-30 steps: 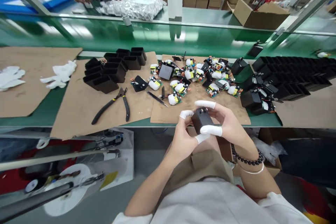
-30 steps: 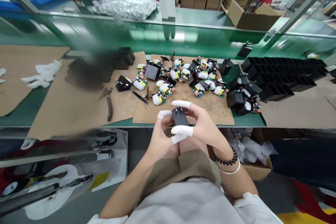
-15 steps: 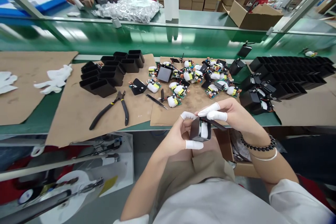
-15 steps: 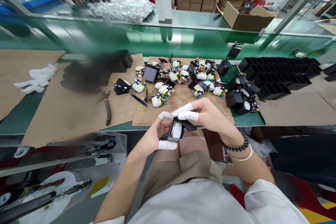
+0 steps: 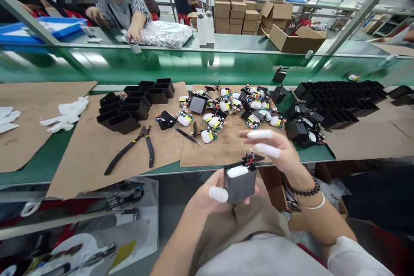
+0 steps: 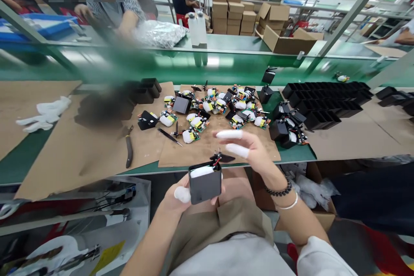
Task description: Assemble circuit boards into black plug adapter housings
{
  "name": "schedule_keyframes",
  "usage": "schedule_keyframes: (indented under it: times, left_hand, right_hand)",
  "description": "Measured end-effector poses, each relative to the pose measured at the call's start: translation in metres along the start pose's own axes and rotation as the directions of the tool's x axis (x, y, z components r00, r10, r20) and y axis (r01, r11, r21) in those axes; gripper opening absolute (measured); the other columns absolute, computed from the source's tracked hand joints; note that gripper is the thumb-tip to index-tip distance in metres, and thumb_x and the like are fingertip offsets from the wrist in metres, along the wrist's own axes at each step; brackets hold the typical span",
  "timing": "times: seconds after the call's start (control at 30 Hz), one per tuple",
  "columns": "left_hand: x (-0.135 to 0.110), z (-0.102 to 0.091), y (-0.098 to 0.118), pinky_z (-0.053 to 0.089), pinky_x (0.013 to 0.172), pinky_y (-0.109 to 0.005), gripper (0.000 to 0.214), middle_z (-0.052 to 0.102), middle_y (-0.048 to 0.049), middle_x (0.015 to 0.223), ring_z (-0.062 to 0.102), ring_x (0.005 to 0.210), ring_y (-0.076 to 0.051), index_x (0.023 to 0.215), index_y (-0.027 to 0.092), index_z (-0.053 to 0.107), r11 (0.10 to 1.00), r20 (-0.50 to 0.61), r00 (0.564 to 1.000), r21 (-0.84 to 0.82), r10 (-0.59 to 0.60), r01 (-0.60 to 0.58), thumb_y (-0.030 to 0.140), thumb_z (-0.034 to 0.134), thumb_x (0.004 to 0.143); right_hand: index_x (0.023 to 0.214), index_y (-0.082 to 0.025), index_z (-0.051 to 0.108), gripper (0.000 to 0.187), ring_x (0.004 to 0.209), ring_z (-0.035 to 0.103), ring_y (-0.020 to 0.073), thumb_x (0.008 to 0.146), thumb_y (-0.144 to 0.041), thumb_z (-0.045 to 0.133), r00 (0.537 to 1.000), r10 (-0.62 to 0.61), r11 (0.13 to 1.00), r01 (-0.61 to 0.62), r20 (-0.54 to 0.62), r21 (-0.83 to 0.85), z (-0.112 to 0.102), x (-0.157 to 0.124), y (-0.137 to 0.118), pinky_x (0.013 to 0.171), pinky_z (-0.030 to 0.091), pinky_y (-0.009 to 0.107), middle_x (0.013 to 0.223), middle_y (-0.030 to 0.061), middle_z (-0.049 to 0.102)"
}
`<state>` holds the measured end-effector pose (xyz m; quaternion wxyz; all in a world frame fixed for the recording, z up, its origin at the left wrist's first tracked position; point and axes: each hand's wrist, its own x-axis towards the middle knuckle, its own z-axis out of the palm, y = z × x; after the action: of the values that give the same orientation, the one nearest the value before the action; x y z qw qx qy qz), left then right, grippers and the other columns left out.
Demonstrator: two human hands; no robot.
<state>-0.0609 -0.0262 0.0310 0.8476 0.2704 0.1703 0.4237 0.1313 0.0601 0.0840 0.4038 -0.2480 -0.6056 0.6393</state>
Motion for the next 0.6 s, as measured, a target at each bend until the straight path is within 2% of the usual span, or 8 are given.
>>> schedule_keyframes:
  times: [0.07,0.13,0.23,0.33,0.37,0.43,0.5,0.6]
  left_hand:
    - [-0.002,-0.001,0.01,0.057,0.074,-0.032,0.058,0.081,-0.0111,0.095,0.072,0.076,-0.022,0.103,0.015,0.078,0.99,-0.113,0.99,0.122,0.079,-0.065,0.04,0.096,0.053]
    - [0.002,-0.003,0.021,0.059,0.084,-0.035,0.058,0.081,-0.0096,0.1,0.076,0.089,-0.026,0.104,0.017,0.079,0.973,-0.177,0.976,0.214,0.13,-0.091,0.039,0.098,0.054]
    - [0.013,-0.011,0.032,0.059,0.099,-0.042,0.066,0.081,-0.0106,0.108,0.076,0.106,-0.032,0.106,0.017,0.079,0.954,-0.233,0.96,0.286,0.158,-0.088,0.04,0.103,0.049]
    - [0.02,-0.024,0.033,0.057,0.105,-0.045,0.071,0.08,-0.0128,0.119,0.076,0.11,-0.032,0.117,0.017,0.076,0.94,-0.323,0.916,0.314,0.238,-0.134,0.041,0.103,0.056]
    - [0.021,-0.029,0.032,0.057,0.105,-0.044,0.071,0.078,-0.0131,0.125,0.077,0.109,-0.03,0.123,0.019,0.074,0.933,-0.351,0.893,0.317,0.281,-0.169,0.04,0.101,0.061]
    - [0.021,-0.039,0.026,0.058,0.101,-0.041,0.069,0.077,-0.0125,0.129,0.077,0.105,-0.026,0.13,0.023,0.071,0.915,-0.375,0.855,0.324,0.358,-0.241,0.038,0.098,0.068]
    - [0.022,-0.048,0.018,0.06,0.098,-0.039,0.065,0.078,-0.0122,0.125,0.078,0.101,-0.024,0.127,0.024,0.073,0.903,-0.359,0.85,0.339,0.385,-0.265,0.038,0.098,0.069]
    - [0.025,-0.062,0.003,0.061,0.099,-0.039,0.057,0.08,-0.0135,0.118,0.077,0.103,-0.026,0.12,0.022,0.078,0.888,-0.347,0.85,0.382,0.395,-0.257,0.04,0.097,0.07]
  right_hand:
    - [0.138,-0.037,0.07,0.052,0.141,0.064,0.0267,0.087,-0.044,0.082,0.983,-0.11,0.985,0.128,0.147,-0.116,-0.009,0.006,-0.025,0.116,0.053,0.046,0.149,0.0034,0.069]
    - [0.147,-0.031,0.063,0.074,0.141,0.062,0.0294,0.08,-0.046,0.088,0.922,-0.065,0.922,0.202,0.38,-0.33,-0.009,0.019,-0.047,0.116,0.051,0.044,0.151,0.0084,0.067]
    - [0.125,-0.018,0.075,0.045,0.099,0.075,0.0215,0.082,-0.027,0.085,0.805,0.192,0.679,0.304,0.562,-0.668,0.001,0.054,-0.063,0.09,0.056,0.032,0.112,0.0089,0.081]
    - [0.103,-0.015,0.079,0.019,0.077,0.068,0.0158,0.085,-0.015,0.074,0.699,0.334,0.517,0.426,0.633,-0.743,0.001,0.11,-0.065,0.074,0.051,0.027,0.09,0.0039,0.079]
    - [0.102,-0.015,0.078,0.018,0.079,0.068,0.0159,0.085,-0.016,0.074,0.7,0.331,0.483,0.451,0.633,-0.75,-0.004,0.134,-0.066,0.074,0.051,0.027,0.091,0.0036,0.079]
    - [0.107,-0.016,0.077,0.023,0.09,0.07,0.0178,0.084,-0.021,0.078,0.785,0.279,0.381,0.438,0.553,-0.814,-0.02,0.186,-0.067,0.083,0.052,0.028,0.102,0.0037,0.08]
    - [0.109,-0.016,0.076,0.027,0.097,0.07,0.0201,0.084,-0.024,0.081,0.93,0.198,0.145,0.286,0.311,-0.947,-0.039,0.24,-0.066,0.089,0.053,0.03,0.106,0.0045,0.079]
    - [0.113,-0.01,0.073,0.027,0.111,0.069,0.0267,0.092,-0.026,0.076,0.989,0.111,-0.021,0.101,0.098,-0.995,-0.065,0.306,-0.051,0.1,0.054,0.041,0.117,0.0135,0.074]
